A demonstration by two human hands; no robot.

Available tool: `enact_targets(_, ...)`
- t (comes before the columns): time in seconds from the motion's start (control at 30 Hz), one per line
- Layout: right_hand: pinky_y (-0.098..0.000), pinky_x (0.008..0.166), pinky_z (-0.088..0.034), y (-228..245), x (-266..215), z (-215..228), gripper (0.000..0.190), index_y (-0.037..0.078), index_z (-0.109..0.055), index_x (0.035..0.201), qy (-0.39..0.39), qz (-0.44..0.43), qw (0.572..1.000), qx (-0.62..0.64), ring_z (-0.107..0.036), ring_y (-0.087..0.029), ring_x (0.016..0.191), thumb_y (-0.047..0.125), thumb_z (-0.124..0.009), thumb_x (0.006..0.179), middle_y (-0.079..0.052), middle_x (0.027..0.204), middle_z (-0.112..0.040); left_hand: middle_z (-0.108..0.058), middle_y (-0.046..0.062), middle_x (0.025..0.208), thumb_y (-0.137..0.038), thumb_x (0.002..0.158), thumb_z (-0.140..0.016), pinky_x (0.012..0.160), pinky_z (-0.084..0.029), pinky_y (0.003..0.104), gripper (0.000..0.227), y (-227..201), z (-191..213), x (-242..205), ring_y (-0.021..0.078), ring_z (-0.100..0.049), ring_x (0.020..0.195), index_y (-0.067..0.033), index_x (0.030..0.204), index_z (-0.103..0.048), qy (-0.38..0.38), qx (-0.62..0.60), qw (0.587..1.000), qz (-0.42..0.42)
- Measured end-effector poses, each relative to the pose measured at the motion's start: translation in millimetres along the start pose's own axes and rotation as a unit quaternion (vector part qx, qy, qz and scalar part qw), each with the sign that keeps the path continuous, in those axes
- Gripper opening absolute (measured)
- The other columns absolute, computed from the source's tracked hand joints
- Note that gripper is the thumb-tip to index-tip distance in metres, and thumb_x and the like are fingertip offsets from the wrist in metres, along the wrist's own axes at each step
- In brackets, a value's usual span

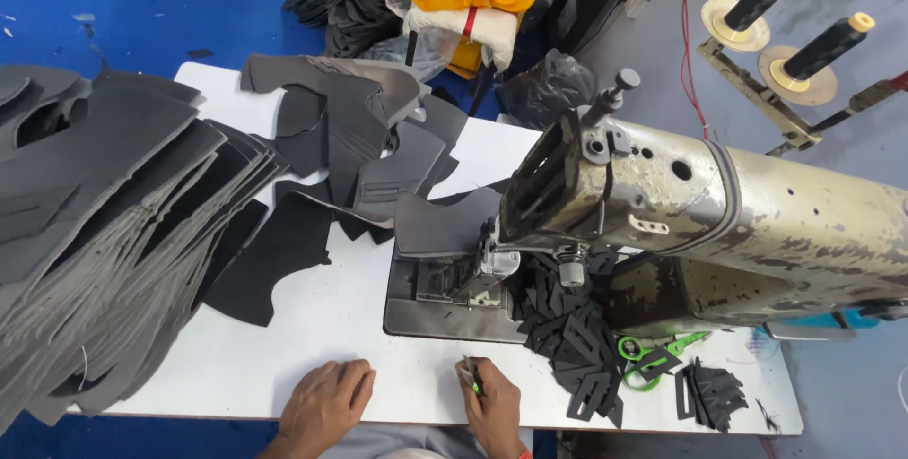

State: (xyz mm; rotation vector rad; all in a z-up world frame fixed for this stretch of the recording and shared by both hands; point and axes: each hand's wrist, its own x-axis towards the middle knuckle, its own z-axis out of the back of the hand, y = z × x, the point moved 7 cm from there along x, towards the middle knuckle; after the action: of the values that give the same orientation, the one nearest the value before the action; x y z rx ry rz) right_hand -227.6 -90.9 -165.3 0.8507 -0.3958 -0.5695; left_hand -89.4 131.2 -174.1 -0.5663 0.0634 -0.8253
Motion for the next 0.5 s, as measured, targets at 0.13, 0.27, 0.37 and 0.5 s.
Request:
enact_targets(0.13,-0.0336,0.058,-0.053,-5,2,-2,0.012,0.007,-0.068,0.096,0.026,-0.034,0.999,-0.008,-0.069,-0.032,0.062,0.014,-0.073,0.087,-0.013,0.075,-0.071,-0.074,0.010,0.083,-0.029,0.091,-0.068,0.065,-0.060,0.038,0.022,6,-11,2,0.0242,-0.072,0.069,-0.0145,0.107,-0.064,0.084,0.009,0.996,0.038)
enact_targets(0.27,-0.0341,0.059,-0.054,0,1,0,0.011,0.007,-0.069,0.095,0.012,0.012,1.000,0.000,-0.071,-0.033,0.066,0.012,-0.074,0.087,-0.013,0.076,-0.072,-0.073,0.010,0.083,-0.028,0.091,-0.068,0.065,-0.060,0.038,0.021,11,-18,-1,0.0231,-0.072,0.068,-0.0148,0.107,-0.064,0.095,0.008,0.995,0.040)
enact_targets(0.37,-0.0347,0.057,-0.054,7,4,1,0.011,0.008,-0.068,0.096,0.028,-0.011,1.000,0.005,-0.071,-0.032,0.065,0.013,-0.072,0.087,-0.013,0.077,-0.072,-0.074,0.010,0.076,-0.028,0.090,-0.068,0.063,-0.060,0.039,0.018,1,-6,0,0.0262,-0.072,0.067,-0.0125,0.098,-0.063,0.046,0.011,0.999,0.007)
enact_targets(0.5,-0.0385,0.058,-0.053,-10,12,-8,0.013,0.009,-0.069,0.096,0.056,-0.067,0.995,-0.040,-0.068,-0.035,0.062,0.018,-0.073,0.088,-0.014,0.074,-0.069,-0.070,0.012,0.070,-0.029,0.087,-0.071,0.055,-0.057,0.041,0.018,-11,6,22,0.0306,-0.069,0.056,-0.0137,0.097,-0.066,-0.002,0.024,1.000,0.012)
